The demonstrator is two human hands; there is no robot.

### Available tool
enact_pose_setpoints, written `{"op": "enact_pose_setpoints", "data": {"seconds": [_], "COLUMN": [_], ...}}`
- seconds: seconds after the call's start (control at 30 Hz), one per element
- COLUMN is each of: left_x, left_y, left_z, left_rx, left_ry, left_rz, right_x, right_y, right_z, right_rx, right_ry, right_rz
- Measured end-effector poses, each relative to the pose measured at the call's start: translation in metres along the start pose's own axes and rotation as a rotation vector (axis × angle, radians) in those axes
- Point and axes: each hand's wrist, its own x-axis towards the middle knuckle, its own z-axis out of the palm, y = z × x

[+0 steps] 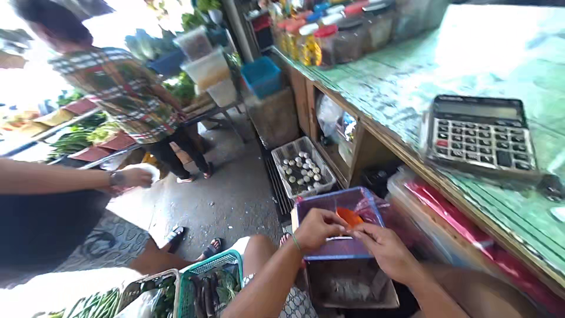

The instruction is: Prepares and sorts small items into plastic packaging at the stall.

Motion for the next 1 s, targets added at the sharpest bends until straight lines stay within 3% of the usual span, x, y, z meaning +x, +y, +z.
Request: {"op": "enact_pose_setpoints", "data": {"seconds": [0.17, 0.33, 0.57, 0.73, 0.87, 1.0], "left_x": [-0.004, -0.007, 0.007, 0.019, 0.033, 0.05], "left_y": [-0.009, -0.012, -0.017, -0.021, -0.03, -0.044], "left_z": [0.01, 0.013, 0.003, -0.008, -0.02, -0.05], "left_rx": [0.119, -0.054, 0.269, 0.095, 0.147, 0.091], "left_ry": [0.034, -0.004, -0.047, -0.132, -0.056, -0.01], "left_rz": [-0.06, 0.037, 0.051, 0.028, 0.091, 0.072], "right_x": [-0.002, -0.002, 0.001, 0.012, 0.031, 0.059], "right_y": [0.005, 0.006, 0.004, -0.005, -0.003, -0.004], "right_z": [0.006, 0.011, 0.005, 0.0, 0.01, 0.021], "right_rx": [-0.031, 0.163, -0.026, -0.165, -0.199, -0.213], "right_ry": [-0.008, 0.06, 0.055, 0.091, 0.147, 0.153], "right_rz": [0.046, 0.038, 0.032, 0.151, 0.031, 0.036]}}
